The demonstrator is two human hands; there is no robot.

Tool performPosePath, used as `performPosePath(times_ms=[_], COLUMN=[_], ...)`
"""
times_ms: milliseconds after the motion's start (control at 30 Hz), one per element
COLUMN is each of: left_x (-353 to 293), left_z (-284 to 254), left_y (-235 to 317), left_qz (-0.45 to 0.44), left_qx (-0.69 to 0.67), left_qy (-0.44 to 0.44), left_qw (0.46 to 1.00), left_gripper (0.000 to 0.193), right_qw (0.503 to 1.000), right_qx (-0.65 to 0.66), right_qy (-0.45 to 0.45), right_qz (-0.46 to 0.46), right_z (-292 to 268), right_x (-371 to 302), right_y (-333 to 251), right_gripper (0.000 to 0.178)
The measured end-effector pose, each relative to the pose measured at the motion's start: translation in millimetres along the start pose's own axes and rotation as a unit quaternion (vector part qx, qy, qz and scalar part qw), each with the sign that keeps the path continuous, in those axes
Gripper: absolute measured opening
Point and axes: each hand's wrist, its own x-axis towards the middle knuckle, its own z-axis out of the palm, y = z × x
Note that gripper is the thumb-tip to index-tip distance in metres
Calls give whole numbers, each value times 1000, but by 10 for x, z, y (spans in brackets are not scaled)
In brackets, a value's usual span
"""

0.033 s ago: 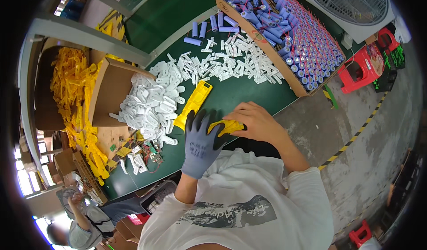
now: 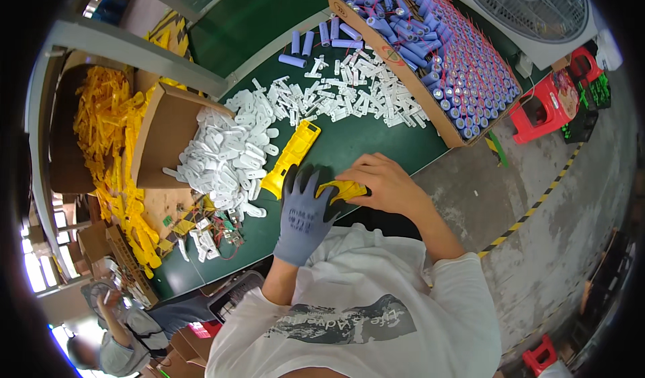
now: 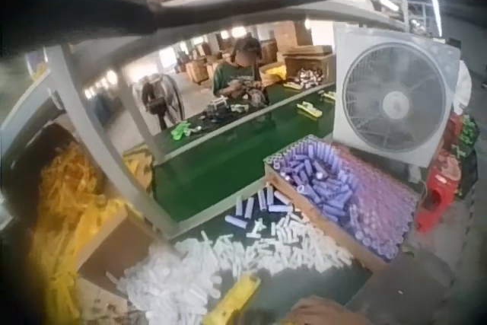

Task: The person assembles the internal components of a yellow handheld device by hand, inserting a circuit board, white plastic components, batteries, and wires into the yellow plastic housing.

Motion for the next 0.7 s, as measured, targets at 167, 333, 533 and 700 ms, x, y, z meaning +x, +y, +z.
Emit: performPosePath(times_ms=[167, 333, 533, 700], left_x=[-23, -144, -138, -301], left_z=[3, 114, 326, 304], left_y=[-218, -375, -483, -568], left_qz=[6, -5, -26, -57], left_qx=[-64, -135, -185, -187], left_qy=[-17, 95, 151, 175], left_qw=[998, 986, 971, 965], left_gripper=[24, 22, 23, 25], right_qw=[999, 997, 996, 989], right_qx=[18, 25, 62, -124], right_qy=[-16, -53, 6, 41], right_qz=[29, 52, 68, 74], right_z=[-27, -76, -381, -423], right_x=[23, 112, 542, 1360], right_y=[-6, 6, 54, 400], right_gripper=[43, 43, 23, 16])
